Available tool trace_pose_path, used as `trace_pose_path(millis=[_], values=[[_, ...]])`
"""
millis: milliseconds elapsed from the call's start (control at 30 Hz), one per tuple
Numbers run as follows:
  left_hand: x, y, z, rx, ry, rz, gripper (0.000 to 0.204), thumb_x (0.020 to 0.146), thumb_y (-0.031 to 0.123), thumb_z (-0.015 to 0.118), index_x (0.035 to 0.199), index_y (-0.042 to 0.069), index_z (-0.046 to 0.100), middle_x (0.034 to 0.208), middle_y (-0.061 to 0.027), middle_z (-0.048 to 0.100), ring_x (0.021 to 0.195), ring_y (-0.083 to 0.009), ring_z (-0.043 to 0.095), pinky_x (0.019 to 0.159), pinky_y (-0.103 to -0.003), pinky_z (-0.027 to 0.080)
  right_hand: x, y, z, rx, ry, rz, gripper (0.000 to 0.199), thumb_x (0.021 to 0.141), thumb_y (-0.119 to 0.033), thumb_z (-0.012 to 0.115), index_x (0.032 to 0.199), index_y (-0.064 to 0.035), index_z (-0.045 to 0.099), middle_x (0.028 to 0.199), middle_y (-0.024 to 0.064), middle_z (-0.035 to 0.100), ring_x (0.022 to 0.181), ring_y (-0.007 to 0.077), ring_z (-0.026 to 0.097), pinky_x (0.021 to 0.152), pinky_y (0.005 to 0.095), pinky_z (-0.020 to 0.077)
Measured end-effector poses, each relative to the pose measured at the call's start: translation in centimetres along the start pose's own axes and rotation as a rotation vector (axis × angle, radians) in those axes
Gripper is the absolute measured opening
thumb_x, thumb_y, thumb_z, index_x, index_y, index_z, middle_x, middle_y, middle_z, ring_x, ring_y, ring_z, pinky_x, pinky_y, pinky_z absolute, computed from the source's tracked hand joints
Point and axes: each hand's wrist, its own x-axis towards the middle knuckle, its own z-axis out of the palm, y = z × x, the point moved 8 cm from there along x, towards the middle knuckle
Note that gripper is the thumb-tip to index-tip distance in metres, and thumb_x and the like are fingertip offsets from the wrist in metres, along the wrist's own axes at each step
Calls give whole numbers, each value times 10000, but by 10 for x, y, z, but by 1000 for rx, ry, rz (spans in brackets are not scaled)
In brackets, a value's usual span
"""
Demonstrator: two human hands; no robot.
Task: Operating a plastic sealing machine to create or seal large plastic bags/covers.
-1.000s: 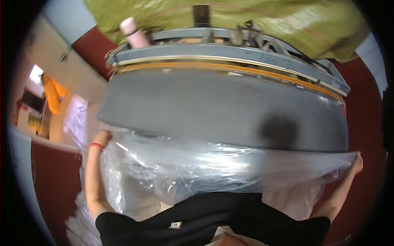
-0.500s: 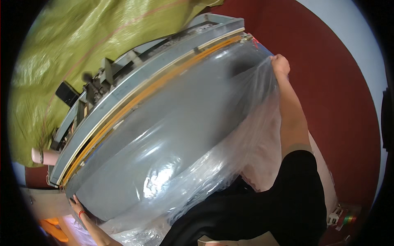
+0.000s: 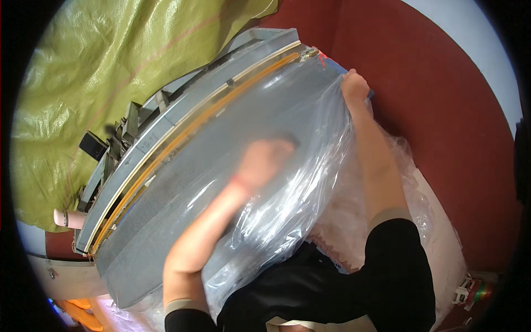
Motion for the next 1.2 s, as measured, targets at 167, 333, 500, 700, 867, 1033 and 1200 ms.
trace_pose_path(millis=[167,333,500,700,867,1033,1200], values=[[69,1,52,388,-85,-286,127,786,141,552,807,23,595,745,-113,620,624,-170,598,556,-290,466,0,3,-3,33,6,21,218,808,-243,505,839,-30,535,768,163,612,761,329,597,663,426,465],[30,-21,42,-862,154,-733,105,804,114,531,878,40,519,750,-94,586,499,-102,529,383,-208,357,-2,1,-6,-1,-7,27,219,811,-250,507,852,-37,539,777,157,614,768,317,600,677,423,468],[-118,54,35,-1025,-596,-454,179,811,48,522,988,25,528,850,-31,576,667,-78,526,549,-210,409,6,11,17,-136,-51,20,304,840,-314,400,906,-56,546,880,166,603,841,343,586,712,446,473],[-352,20,-36,-1108,-136,-953,157,790,5,498,944,13,529,759,-9,541,661,-75,512,601,-233,427,2,1,2,-91,-72,1,340,829,-350,410,1040,-115,538,997,151,582,940,342,547,759,456,437],[-489,38,-155,-230,-246,-1104,230,770,7,498,993,24,551,736,-56,591,659,-79,561,564,-233,455,20,25,33,-150,-113,-41,348,842,-373,399,1080,-148,517,1034,157,561,951,358,533,745,469,432],[-554,47,-326,794,229,-1177,211,704,29,478,868,-25,601,730,-181,611,666,-210,609,627,-304,478,17,22,31,-158,-140,-26,377,845,-422,384,1053,-142,527,1026,139,567,940,359,532,728,455,435],[-545,-6,-360,-59,1106,-850,271,738,36,470,983,-34,560,923,-93,617,864,-107,546,692,-192,418,30,40,49,-144,-126,-61,369,841,-435,386,1020,-154,545,1012,116,577,919,346,540,707,450,432]])
